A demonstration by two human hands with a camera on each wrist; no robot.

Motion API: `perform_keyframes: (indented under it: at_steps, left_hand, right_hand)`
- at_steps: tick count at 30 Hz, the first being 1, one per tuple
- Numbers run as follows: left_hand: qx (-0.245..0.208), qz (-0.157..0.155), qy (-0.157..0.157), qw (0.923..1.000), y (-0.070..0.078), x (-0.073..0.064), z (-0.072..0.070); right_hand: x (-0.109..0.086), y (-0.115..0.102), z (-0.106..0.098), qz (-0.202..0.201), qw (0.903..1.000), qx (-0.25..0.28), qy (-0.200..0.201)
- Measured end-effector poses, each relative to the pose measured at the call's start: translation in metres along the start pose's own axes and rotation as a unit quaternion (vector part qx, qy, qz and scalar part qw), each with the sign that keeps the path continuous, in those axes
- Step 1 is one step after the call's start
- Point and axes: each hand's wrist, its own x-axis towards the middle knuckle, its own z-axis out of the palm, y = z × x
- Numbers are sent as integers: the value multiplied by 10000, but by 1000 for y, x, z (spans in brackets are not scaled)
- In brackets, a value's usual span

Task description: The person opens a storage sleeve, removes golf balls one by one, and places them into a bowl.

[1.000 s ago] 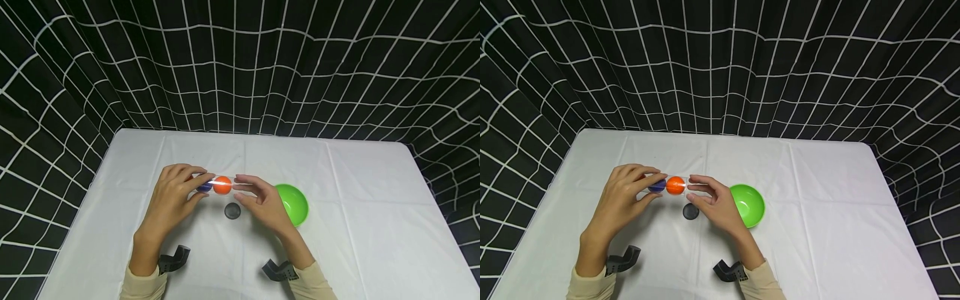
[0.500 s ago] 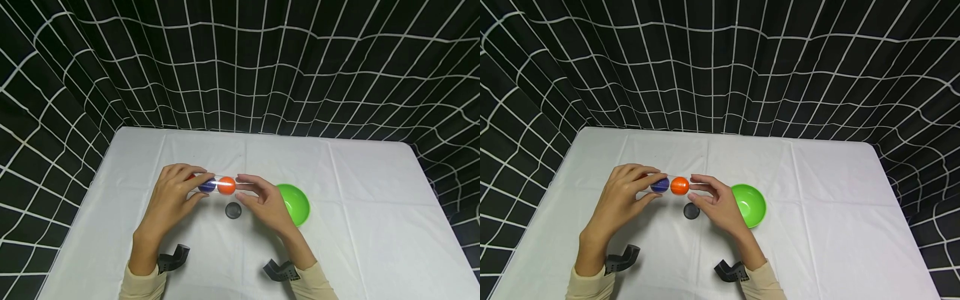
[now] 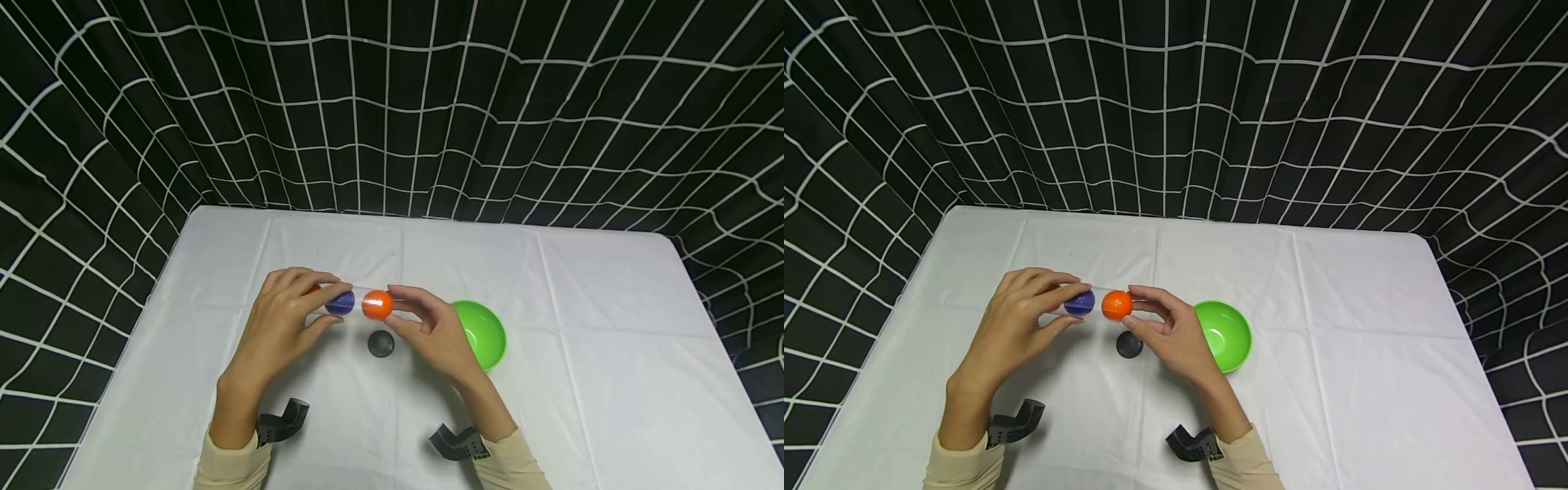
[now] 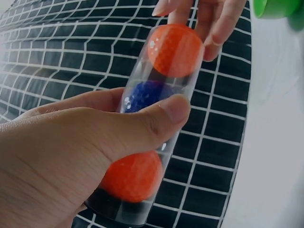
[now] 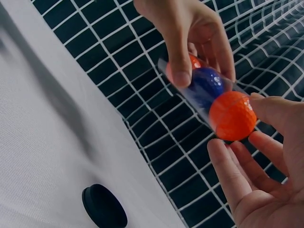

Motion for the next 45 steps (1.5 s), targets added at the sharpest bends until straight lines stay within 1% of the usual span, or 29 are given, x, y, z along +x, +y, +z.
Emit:
perform_keyframes:
  at_steps: [7,11,17,22,25,30,34,36,39,42,45]
  left_hand:
    - [129,145,85,9998,3,-1,-2]
    - [170,186,113,9996,5,-1,-2]
    - [180,124,59,9997,5,0,-2]
    - [64,45,29,10000,3,0,-2]
    - [-38,7,46,10000,2,0,-3]
    - [-243,-42,40,9997,0,0,-1]
    - [-364,-62,-11,9993,-1,1,2]
    - [-422,-82,-25,9991,-2,1,3]
    - [-533,-162,-55,9984,-2,1,4]
    - [-638,-278,-127,9975,-2,-1,4]
    - [-712,-397,-203,9965,-2,-2,3]
  right_hand:
    - [-1,0,1,-3,10000,-42,-9]
    - [-2,1,2,22,9998,-179,-11]
    - [-1,0,2,92,9997,-236,71]
    - [-1,1,0,116,9999,-32,105]
    - [-1,2,-4,124,9998,69,100]
    - [-5,0,-16,130,9996,121,228]
    - [-9,-3,-30,-83,9994,80,314]
    - [-12,-6,-38,-220,9992,-30,347]
    - [-15,-9,-51,-368,9976,-437,387]
    - [-19,-14,-63,-389,9941,-931,388]
    - [-23,-18,-72,-358,9900,-1315,365]
